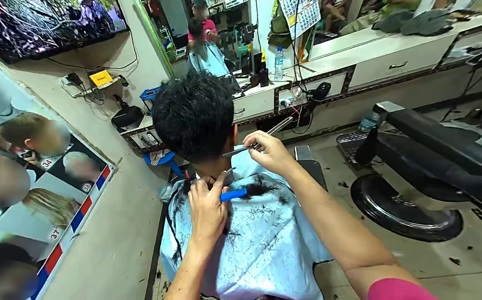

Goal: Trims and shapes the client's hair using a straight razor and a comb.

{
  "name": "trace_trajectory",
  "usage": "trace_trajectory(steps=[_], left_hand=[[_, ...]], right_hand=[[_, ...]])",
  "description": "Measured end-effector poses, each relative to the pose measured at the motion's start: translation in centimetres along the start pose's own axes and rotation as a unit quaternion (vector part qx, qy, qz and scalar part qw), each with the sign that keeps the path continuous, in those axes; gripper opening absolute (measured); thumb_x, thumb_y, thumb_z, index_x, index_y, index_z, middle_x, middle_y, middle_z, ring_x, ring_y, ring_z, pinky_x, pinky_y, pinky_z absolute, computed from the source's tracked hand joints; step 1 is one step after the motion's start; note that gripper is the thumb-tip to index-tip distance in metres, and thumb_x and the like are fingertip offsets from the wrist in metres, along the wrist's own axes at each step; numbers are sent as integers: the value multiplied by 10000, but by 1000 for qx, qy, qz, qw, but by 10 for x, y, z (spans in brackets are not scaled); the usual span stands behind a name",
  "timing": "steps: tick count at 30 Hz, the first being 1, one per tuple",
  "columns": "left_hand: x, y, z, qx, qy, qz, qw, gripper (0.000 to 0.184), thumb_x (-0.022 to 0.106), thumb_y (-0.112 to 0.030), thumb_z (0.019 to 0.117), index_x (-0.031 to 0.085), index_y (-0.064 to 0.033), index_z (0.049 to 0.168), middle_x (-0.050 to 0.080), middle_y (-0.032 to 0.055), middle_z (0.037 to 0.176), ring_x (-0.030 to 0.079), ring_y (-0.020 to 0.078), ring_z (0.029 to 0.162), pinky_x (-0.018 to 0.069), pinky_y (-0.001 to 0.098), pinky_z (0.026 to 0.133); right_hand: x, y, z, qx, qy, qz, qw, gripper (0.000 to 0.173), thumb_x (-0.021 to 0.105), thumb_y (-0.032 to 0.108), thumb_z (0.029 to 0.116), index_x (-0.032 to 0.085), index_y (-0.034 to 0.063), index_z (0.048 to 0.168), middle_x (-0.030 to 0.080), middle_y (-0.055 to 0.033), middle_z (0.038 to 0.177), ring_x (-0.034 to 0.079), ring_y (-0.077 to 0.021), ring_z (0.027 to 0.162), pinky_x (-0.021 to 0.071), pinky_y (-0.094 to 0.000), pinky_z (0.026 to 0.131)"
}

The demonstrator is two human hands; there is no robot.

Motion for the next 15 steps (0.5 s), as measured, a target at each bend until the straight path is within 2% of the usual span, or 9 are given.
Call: trace_trajectory(steps=[3,5,10,13,15], left_hand=[[7,-4,-4,-9,8,24,1000,357,462,-415,1065,756,-283,1220,651,99,1054,595,289,1002,469,465,862],[8,-4,-6,-10,13,20,1000,355,464,-416,1065,766,-278,1191,647,95,1063,586,288,1026,465,465,891],[7,-2,-9,-9,9,13,1000,358,461,-418,1066,766,-282,1194,643,91,1080,573,274,1059,456,445,923],[8,-1,-9,-9,9,4,1000,341,476,-394,1064,770,-278,1192,646,80,1082,570,261,1065,451,435,935],[8,0,-10,-8,8,-3,1000,332,486,-383,1062,771,-278,1197,649,70,1078,573,252,1061,452,428,934]], right_hand=[[8,-16,2,-12,10,23,1000,173,585,25,907,706,48,1028,670,-88,1203,676,-146,1001,596,-310,778],[16,-24,-3,-30,18,20,999,177,585,27,905,715,48,1024,673,-90,1190,678,-148,962,598,-310,755],[31,-25,-14,-59,111,28,992,186,591,20,881,733,66,992,680,-61,1170,666,-122,979,585,-304,795],[25,-24,-9,-40,56,47,997,188,587,29,910,728,60,1031,675,-78,1196,673,-130,995,595,-299,781],[25,-23,-10,-37,56,29,997,181,589,30,910,725,67,1024,673,-71,1184,671,-127,985,596,-297,792]])
Point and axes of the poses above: each hand's wrist, its own z-axis towards the middle knuckle, its own x-axis out of the palm, y = z × x, the point moved 4 cm from there along z, towards the middle knuckle
